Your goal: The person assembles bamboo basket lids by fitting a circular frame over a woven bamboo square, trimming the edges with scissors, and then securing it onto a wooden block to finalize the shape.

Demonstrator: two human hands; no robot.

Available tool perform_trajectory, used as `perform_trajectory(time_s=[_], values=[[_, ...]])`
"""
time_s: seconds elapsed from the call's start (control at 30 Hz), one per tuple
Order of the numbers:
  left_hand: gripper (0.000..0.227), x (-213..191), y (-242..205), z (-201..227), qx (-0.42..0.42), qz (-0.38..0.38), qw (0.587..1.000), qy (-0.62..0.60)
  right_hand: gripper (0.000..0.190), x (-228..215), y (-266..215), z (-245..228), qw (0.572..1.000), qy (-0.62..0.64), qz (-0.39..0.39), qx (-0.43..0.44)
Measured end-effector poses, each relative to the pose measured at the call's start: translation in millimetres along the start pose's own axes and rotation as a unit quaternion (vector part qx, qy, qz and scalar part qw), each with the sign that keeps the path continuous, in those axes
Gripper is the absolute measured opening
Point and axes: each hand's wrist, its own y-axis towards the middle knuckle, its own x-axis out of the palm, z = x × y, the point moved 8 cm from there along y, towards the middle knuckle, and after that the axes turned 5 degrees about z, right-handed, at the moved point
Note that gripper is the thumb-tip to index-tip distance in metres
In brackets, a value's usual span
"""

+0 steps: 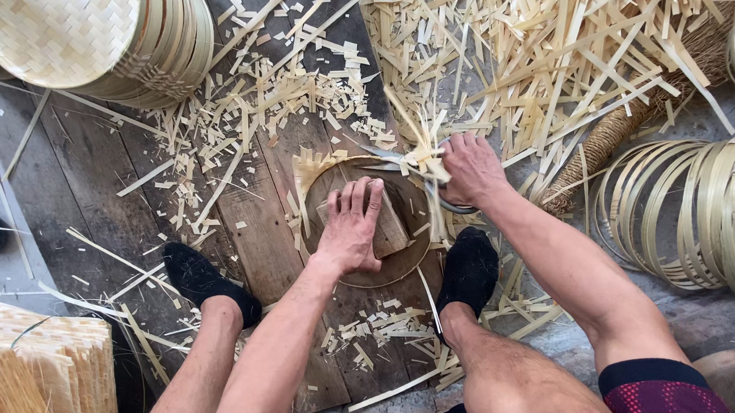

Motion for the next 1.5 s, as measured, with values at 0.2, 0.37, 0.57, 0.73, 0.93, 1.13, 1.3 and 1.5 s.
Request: perform_trajectory(time_s=[0.2,0.37,0.57,0.73,0.93,1.13,1.3,1.5], values=[[0.162,-20,-17,-11,-0.167,0.163,0.972,-0.036,0.040,17,-20,28,0.991,0.048,-0.118,0.042],[0.154,6,-15,-6,-0.400,0.139,0.891,-0.164,0.051,-9,-15,13,0.999,0.008,0.039,0.010],[0.153,-6,-6,-2,-0.311,0.120,0.936,-0.118,0.032,16,-12,21,0.998,0.053,-0.018,0.039],[0.152,-9,-2,-2,-0.264,0.127,0.952,-0.093,0.027,8,-24,27,0.989,0.066,0.132,0.032],[0.157,-4,3,2,-0.200,0.076,0.972,-0.093,0.032,25,-10,17,0.998,0.045,0.002,0.039],[0.156,-7,3,3,-0.143,0.078,0.985,-0.061,0.019,17,-22,31,0.987,-0.013,0.160,0.010],[0.160,-10,3,9,-0.067,0.084,0.992,-0.063,0.025,20,-7,18,0.997,0.024,0.067,0.027],[0.160,-10,5,7,-0.047,-0.001,0.998,-0.029,0.025,26,-19,34,0.998,0.019,0.048,0.019]])
